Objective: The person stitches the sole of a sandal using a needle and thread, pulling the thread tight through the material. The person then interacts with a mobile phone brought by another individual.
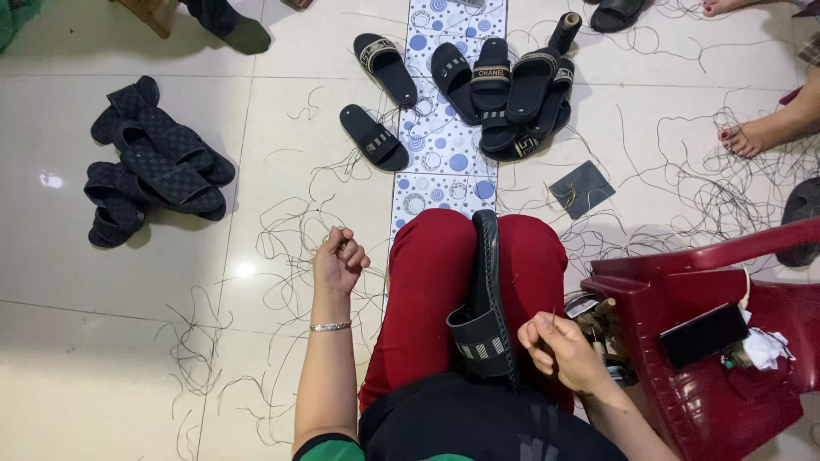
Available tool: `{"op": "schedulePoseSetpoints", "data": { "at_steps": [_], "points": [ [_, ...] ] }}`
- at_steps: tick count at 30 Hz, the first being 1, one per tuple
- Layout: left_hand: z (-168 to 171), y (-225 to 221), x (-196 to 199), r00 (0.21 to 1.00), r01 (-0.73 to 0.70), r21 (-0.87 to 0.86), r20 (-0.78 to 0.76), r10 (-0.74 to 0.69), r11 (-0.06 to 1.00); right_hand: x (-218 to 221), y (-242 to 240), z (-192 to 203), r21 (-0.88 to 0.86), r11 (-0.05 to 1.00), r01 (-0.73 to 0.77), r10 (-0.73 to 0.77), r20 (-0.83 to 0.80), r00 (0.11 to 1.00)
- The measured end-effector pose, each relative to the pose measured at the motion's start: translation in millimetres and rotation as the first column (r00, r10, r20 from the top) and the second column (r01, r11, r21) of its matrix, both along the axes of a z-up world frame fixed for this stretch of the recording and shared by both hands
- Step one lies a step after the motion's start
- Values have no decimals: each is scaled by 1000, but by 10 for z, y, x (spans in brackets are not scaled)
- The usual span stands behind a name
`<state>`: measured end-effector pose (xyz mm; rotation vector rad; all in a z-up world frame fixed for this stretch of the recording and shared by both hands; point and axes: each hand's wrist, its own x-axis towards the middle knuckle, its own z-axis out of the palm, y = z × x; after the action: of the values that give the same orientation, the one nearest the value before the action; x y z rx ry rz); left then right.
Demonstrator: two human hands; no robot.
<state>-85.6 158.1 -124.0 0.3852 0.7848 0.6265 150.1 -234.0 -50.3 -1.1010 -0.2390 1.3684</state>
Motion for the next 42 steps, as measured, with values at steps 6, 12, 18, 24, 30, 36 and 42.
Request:
{"op": "schedulePoseSetpoints", "data": {
  "at_steps": [6,12,18,24,30,36,42],
  "points": [
    [-117,7,4,1000,0,16,1,0,1000,-32,144,135,18,999,33,-35,113,993],
    [-297,-50,-11,1000,-1,-2,-29,1,1000,-94,182,251,-20,999,32,-29,140,990],
    [-193,-140,18,998,18,-15,-67,-19,1000,-80,183,227,-64,997,47,-39,124,992],
    [-918,-415,118,984,134,-190,139,-109,973,-76,176,148,-104,992,67,-52,143,988],
    [-894,-396,89,978,145,-199,178,-110,969,-55,237,196,-103,993,53,-36,155,987],
    [-865,-396,107,982,137,-213,155,-105,967,-38,282,253,-102,994,44,-31,123,992],
    [-906,-395,101,978,132,-202,187,-94,970,-15,291,181,-125,992,31,-17,111,994]
  ]
}}
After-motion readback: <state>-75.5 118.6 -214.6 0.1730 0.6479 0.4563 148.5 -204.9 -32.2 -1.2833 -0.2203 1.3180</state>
